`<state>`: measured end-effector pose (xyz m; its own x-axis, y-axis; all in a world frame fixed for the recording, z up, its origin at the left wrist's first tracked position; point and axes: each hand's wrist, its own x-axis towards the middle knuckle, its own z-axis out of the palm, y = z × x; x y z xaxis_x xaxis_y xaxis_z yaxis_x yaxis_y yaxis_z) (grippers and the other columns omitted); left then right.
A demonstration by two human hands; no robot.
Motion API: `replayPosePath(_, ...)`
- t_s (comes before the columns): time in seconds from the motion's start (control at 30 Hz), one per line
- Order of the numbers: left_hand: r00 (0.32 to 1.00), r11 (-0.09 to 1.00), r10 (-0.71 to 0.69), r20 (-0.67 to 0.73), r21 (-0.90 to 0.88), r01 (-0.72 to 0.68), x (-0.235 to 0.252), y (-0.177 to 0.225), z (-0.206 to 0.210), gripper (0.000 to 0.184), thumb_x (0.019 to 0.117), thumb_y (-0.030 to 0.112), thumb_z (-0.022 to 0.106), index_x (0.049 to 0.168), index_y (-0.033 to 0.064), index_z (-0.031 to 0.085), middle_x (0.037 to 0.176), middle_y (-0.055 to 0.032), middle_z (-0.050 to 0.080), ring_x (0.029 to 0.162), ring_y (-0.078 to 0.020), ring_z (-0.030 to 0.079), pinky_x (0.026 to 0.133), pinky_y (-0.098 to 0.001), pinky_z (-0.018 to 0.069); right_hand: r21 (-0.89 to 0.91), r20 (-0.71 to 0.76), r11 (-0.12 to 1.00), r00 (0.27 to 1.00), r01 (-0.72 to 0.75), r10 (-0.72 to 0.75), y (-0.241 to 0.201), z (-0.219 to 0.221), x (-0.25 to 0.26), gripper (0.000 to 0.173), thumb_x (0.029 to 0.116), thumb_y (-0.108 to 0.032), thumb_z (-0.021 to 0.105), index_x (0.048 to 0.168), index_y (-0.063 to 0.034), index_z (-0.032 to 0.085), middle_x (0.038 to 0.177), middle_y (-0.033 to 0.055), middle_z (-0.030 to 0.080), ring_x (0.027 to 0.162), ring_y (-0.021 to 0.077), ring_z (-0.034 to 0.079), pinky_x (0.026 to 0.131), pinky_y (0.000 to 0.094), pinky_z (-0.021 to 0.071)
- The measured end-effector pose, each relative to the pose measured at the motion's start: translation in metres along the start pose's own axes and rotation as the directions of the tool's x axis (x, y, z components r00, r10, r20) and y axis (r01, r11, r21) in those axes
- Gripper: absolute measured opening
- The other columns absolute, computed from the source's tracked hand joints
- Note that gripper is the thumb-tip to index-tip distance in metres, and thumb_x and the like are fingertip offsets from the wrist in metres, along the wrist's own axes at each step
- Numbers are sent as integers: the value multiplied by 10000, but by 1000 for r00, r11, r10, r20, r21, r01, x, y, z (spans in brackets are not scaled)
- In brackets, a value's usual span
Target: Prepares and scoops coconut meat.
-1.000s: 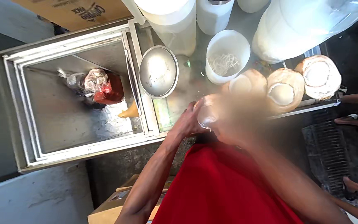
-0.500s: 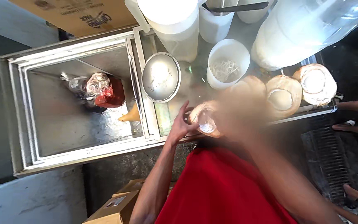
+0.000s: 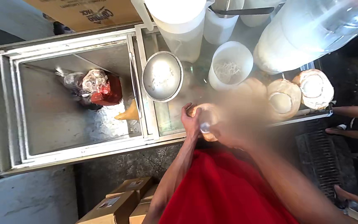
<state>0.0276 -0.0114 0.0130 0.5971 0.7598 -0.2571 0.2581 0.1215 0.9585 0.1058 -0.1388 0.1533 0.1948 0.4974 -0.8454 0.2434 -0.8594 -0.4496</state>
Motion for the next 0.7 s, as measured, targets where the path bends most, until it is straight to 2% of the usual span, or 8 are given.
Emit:
replayPosePath(0.07,999,999,22,-39,40,-20,-2,0,6,407,875,160,759,1242,48,626,1134,-91,724,1006,-175,696,863,-395,582,152,-138,987,987,-56,78,-2,6,16,374,1074,-214,435,1396,-71,561,1054,197,668,793,290,676,751,486,568)
replayPosePath(0.1,997,998,31,-75,61,-26,-1,2,9,400,872,172,764,1231,49,639,1118,-94,723,991,-181,693,855,-404,577,205,-159,978,984,-45,78,-5,14,22,358,1069,-216,445,1373,-57,546,992,183,658,718,268,665,678,457,575)
replayPosePath(0.17,994,993,58,-98,108,-47,-1,7,8,441,858,193,767,1255,57,631,1124,-83,728,1003,-173,694,858,-399,573,201,-54,980,998,-13,24,-6,26,19,294,1086,-222,416,1317,-81,530,865,119,607,586,200,608,553,377,541)
replayPosePath(0.27,995,979,95,30,181,-99,-3,15,0,537,828,233,769,1312,72,604,1178,-62,728,1070,-168,691,904,-412,572,128,97,992,995,1,-13,1,8,-2,390,1103,-225,389,1462,-133,513,872,113,613,586,183,577,548,358,516)
replayPosePath(0.4,996,969,92,6,232,-91,0,19,7,502,840,254,753,1293,81,624,1162,-61,735,1041,-189,696,880,-446,564,225,-124,974,990,-41,70,-8,16,19,336,1069,-227,444,1348,-66,541,954,160,643,679,247,645,645,439,565)
replayPosePath(0.47,997,973,77,7,217,-77,4,22,6,533,832,243,770,1313,81,607,1156,-65,740,1012,-181,712,855,-427,582,203,-17,979,1000,-21,25,-11,22,15,291,1082,-220,416,1309,-80,531,881,126,611,619,215,617,583,400,546)
replayPosePath(0.57,991,968,66,116,234,-92,10,23,-4,592,812,263,780,1349,107,587,1162,-40,746,1009,-158,720,852,-412,593,146,139,989,989,28,-48,6,1,-2,412,1118,-263,369,1502,-172,485,857,98,603,557,163,545,517,334,490)
replayPosePath(0.7,978,975,14,210,214,-60,25,16,-12,549,970,330,618,1459,116,488,1310,-74,680,1122,-182,679,911,-432,565,179,-70,983,997,-27,40,17,-13,16,412,1121,-284,353,1499,-181,481,925,124,622,623,188,583,600,367,524)
